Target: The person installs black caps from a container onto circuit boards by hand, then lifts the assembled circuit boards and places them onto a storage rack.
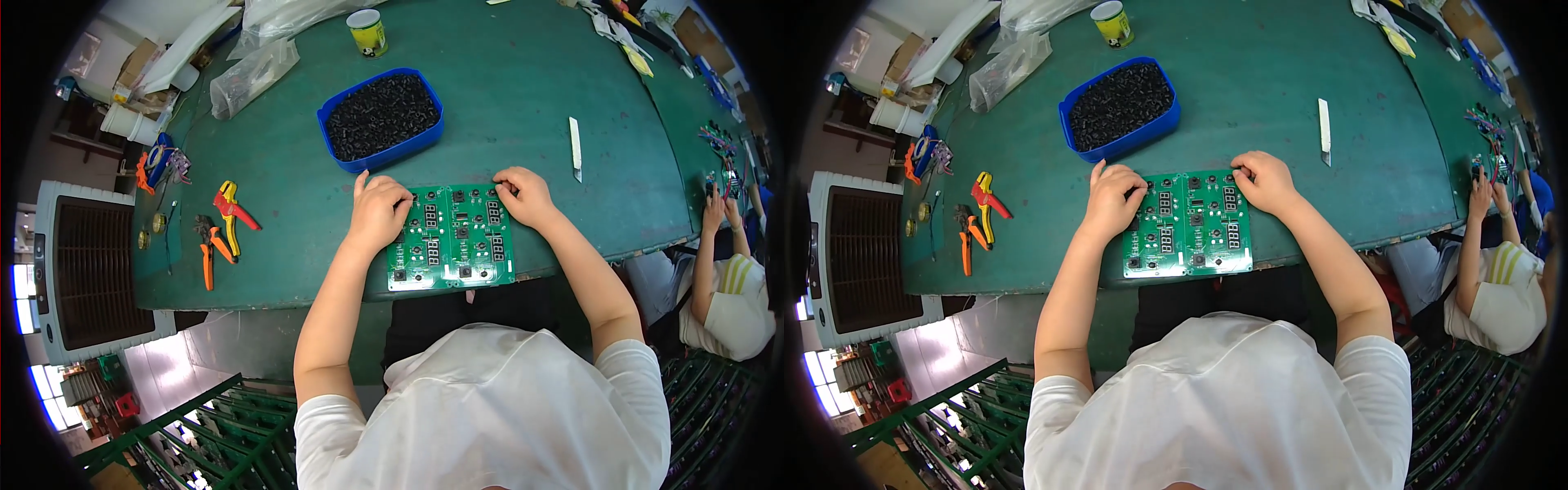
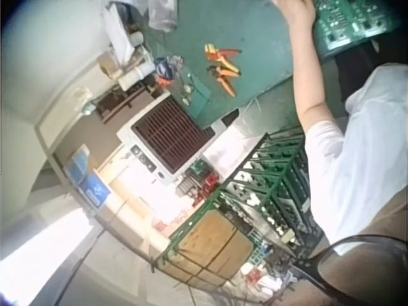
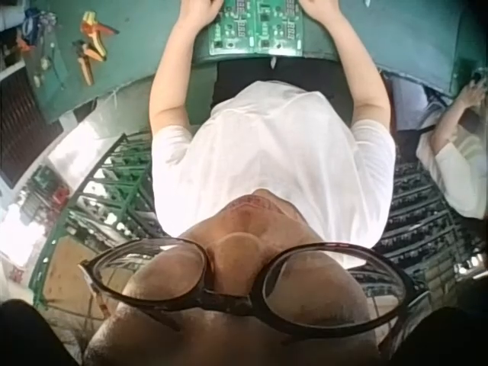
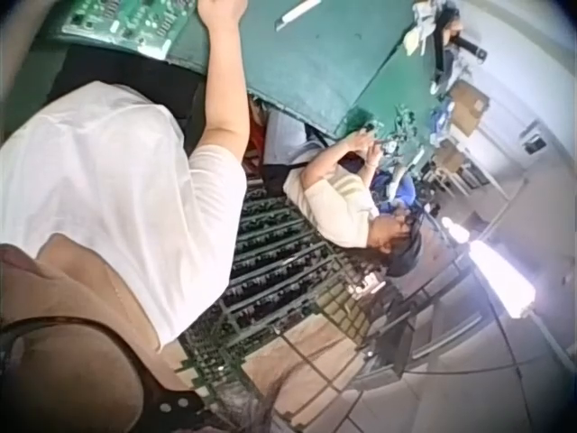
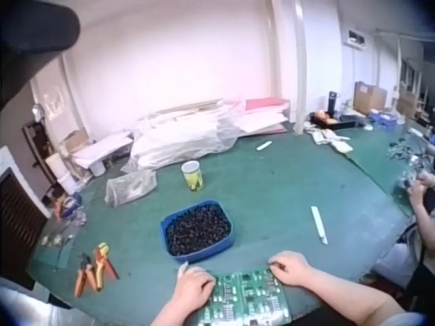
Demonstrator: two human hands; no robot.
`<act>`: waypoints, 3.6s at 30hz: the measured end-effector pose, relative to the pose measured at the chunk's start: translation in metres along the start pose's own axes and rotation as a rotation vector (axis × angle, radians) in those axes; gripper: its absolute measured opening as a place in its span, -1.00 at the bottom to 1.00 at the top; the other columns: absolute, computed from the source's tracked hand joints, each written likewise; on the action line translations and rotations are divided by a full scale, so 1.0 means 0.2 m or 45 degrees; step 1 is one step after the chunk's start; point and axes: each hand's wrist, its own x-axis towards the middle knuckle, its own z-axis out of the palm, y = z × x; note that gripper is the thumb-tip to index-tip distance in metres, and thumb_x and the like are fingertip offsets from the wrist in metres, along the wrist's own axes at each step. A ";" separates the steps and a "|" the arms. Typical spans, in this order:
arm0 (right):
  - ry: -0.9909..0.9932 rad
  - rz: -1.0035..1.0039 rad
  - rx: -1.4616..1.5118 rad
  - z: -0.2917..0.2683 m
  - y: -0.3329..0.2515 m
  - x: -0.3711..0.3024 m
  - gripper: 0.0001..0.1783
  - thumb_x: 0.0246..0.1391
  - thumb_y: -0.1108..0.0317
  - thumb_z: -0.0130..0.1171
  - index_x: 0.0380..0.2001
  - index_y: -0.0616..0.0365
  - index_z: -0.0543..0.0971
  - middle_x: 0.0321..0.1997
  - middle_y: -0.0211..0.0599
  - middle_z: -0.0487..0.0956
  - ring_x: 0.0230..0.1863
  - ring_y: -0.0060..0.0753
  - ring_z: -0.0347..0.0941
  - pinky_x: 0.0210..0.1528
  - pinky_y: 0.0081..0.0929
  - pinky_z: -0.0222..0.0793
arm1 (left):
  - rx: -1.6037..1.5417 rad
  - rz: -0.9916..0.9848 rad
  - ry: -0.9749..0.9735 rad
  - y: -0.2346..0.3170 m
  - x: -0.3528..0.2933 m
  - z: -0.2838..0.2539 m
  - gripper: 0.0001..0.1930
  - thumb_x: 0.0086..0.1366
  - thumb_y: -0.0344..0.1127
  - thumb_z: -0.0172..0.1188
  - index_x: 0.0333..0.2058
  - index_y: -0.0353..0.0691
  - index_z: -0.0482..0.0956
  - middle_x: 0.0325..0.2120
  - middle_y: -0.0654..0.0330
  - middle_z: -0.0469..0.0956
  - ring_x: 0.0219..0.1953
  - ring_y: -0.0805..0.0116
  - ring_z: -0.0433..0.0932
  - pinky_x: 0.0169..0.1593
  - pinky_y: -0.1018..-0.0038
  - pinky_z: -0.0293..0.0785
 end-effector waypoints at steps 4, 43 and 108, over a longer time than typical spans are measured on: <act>0.050 -0.026 -0.043 0.02 -0.02 -0.02 -0.91 -0.12 0.40 0.11 -0.46 0.11 0.50 -0.57 -0.34 0.44 -0.46 -0.26 0.40 -0.44 -0.32 0.30 | -0.105 -0.005 -0.063 -0.03 -0.01 0.02 -0.98 0.00 -0.42 0.20 -0.53 -0.19 0.56 -0.49 0.25 0.52 -0.25 0.26 0.46 0.17 0.13 0.10; -0.576 -0.014 -0.715 0.35 -0.46 1.03 -0.71 -0.13 0.44 0.01 -0.26 0.17 0.56 -0.18 -0.15 0.56 -0.11 -0.15 0.49 -0.13 -0.24 0.43 | -0.331 -0.027 0.330 -0.05 0.14 -0.24 -0.96 0.08 -0.46 0.13 -0.48 -0.30 0.51 -0.49 0.09 0.52 -0.41 0.19 0.53 -0.28 0.43 0.43; -0.313 -0.389 -0.061 0.30 -0.32 0.27 -0.95 -0.15 0.39 0.08 -0.52 0.06 0.47 -0.45 -0.30 0.46 -0.26 -0.19 0.39 -0.15 -0.24 0.25 | -0.063 0.219 -0.263 -0.05 0.00 -0.03 -0.94 -0.06 -0.43 0.22 -0.53 -0.18 0.55 -0.40 0.25 0.46 -0.26 0.25 0.42 -0.15 0.35 0.32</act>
